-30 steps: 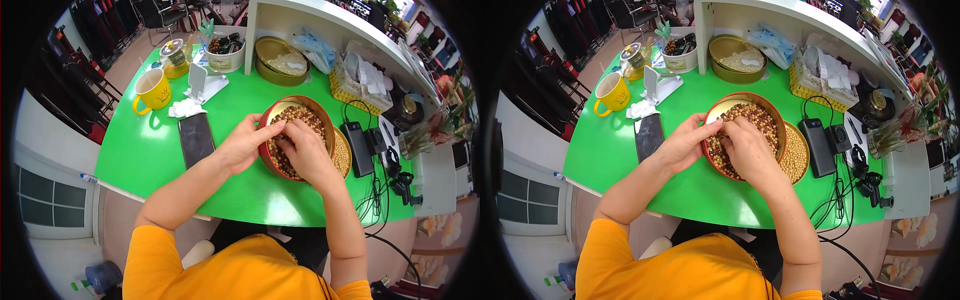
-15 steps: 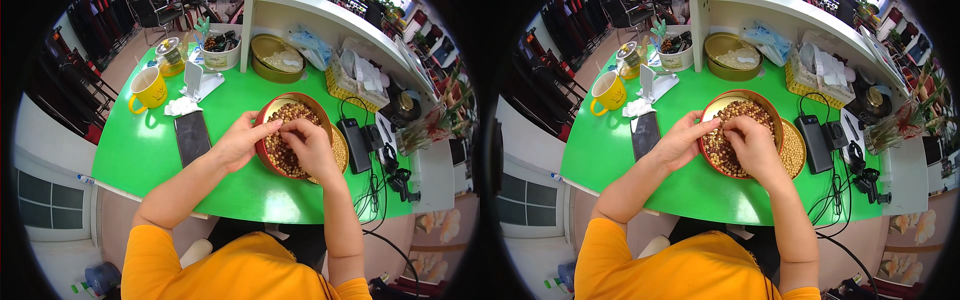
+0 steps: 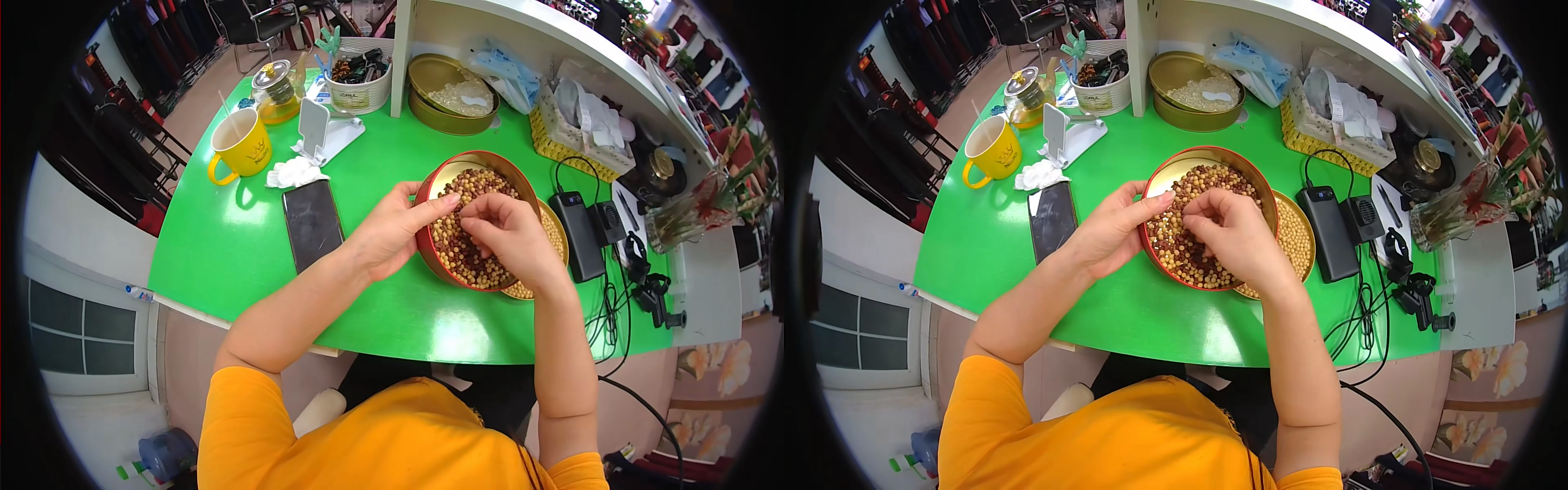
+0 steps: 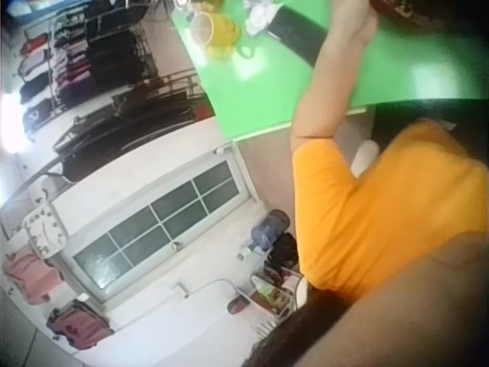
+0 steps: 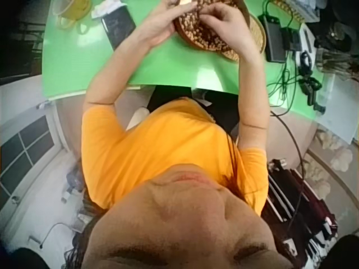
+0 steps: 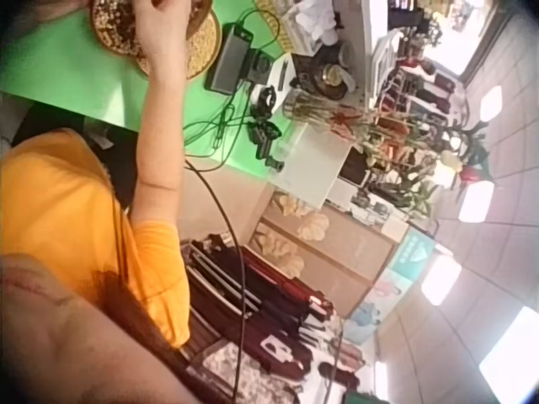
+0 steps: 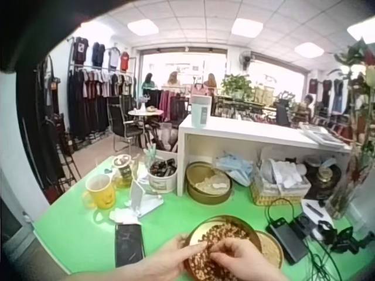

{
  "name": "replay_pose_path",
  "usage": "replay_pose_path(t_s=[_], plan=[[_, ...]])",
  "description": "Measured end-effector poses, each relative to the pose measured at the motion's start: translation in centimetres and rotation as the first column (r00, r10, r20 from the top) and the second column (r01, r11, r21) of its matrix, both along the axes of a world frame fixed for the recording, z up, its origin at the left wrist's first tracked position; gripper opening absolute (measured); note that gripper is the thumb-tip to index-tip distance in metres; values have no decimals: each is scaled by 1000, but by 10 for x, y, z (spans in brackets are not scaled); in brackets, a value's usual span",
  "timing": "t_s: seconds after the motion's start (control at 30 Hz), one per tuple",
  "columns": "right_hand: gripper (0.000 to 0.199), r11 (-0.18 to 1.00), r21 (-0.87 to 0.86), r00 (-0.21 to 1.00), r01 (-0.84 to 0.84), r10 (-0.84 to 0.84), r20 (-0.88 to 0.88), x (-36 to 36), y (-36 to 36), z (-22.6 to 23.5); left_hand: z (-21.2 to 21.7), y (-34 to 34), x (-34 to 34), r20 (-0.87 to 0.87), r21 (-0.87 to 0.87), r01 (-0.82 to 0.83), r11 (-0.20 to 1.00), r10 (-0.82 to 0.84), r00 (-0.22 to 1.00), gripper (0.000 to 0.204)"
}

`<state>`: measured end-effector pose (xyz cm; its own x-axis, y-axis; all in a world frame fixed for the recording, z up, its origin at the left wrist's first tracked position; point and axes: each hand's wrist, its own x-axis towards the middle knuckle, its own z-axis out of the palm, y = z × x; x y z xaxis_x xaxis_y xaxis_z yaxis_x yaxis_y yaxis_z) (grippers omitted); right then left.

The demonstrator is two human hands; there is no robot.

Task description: Sorting small seeds or grains from one tray to another by hand at a desk.

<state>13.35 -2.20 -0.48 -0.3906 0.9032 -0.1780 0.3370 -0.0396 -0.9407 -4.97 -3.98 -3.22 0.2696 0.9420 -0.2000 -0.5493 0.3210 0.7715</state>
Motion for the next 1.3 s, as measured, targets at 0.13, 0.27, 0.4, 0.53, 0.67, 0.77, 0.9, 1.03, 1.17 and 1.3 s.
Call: replay_pose_path(t_s=[0.13,0.27,0.4,0.53,0.67,0.77,0.9,1.03,1.17,1.3], plan=[[9,950,286,971,-127,61,230,-11,-1,-1,0,-1,-2,-3,12,15,1000,-15,1000,63],[10,926,365,987,-99,46,151,-14,-1,-9,-1,-3,0,-7,21,31,999,-31,1000,63],[12,904,406,976,-133,48,212,-12,-4,-8,-5,-1,-1,-3,9,39,999,-39,999,62],[14,886,426,943,-184,37,331,-13,-11,-3,-7,1,-1,-1,-3,46,999,-46,999,60],[16,839,496,923,-224,18,385,-15,-11,-3,-4,1,0,-9,0,32,999,-32,999,59],[16,800,545,893,-250,-27,449,-16,-13,-2,-6,2,1,-18,5,25,1000,-25,1000,59],[16,762,582,862,-283,-64,503,-20,-15,-6,-10,2,-3,-13,24,14,1000,-14,1000,60],[14,766,601,897,-228,-74,436,-16,-18,-15,-10,-6,-4,12,56,40,998,-41,999,55],[13,977,206,998,63,-68,18,14,-8,-11,-16,5,16,5,25,-21,999,21,1000,64],[15,956,-235,762,178,-285,-581,28,-7,-1,-7,7,11,21,18,-26,1000,25,999,65]])
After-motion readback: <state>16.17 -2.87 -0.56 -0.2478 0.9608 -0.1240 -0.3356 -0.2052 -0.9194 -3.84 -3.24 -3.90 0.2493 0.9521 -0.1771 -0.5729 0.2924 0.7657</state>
